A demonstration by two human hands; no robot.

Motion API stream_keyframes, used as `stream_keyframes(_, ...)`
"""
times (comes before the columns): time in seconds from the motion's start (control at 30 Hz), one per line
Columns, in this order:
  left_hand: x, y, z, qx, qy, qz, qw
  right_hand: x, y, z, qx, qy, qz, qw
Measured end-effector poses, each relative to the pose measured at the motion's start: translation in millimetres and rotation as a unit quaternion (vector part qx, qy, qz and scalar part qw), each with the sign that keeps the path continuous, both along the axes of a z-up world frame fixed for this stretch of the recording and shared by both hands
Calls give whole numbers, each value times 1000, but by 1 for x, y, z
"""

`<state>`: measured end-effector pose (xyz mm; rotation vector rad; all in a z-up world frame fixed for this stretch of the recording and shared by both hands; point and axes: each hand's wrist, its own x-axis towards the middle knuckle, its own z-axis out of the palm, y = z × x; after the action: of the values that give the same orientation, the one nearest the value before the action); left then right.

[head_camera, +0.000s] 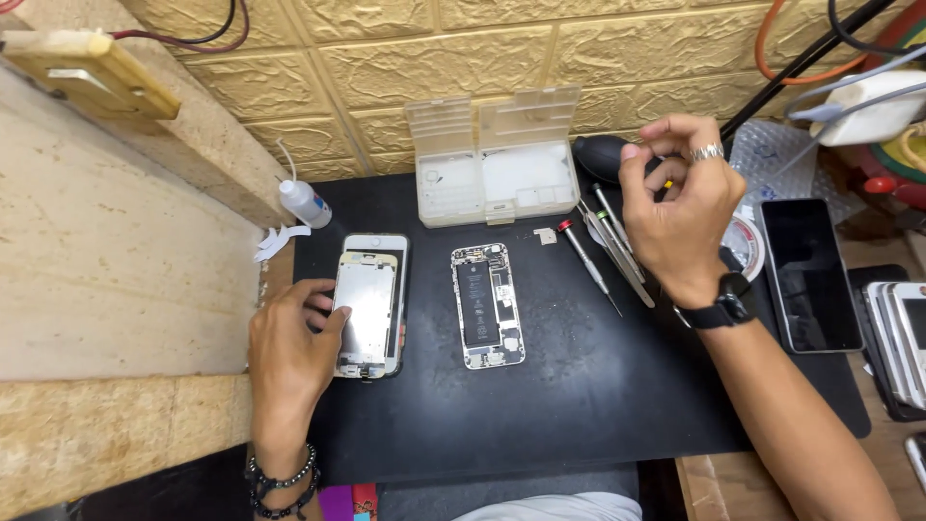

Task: Disassembling a smartphone by removing internal screws with a precision screwdriver and prying out internal components.

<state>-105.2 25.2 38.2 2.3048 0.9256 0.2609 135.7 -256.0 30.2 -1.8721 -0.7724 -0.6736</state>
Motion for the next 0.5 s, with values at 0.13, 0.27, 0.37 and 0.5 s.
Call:
stream_keyframes(0.13,0,-1,1,5,14,-2,1000,-19,-5,26,-96,95,7,991)
stream_keyframes(0.27,3,-5,11,8,49,8,999,-38,-7,23,-236,146,-47,960)
stream_keyframes(0.37,2,-10,14,38,49,1,998,-49,-6,1,-321,103,-70,939)
stream_keyframes(0.5,11,-21,25,107,-19,-39,993,-55,0,-19,-365,3,-76,928)
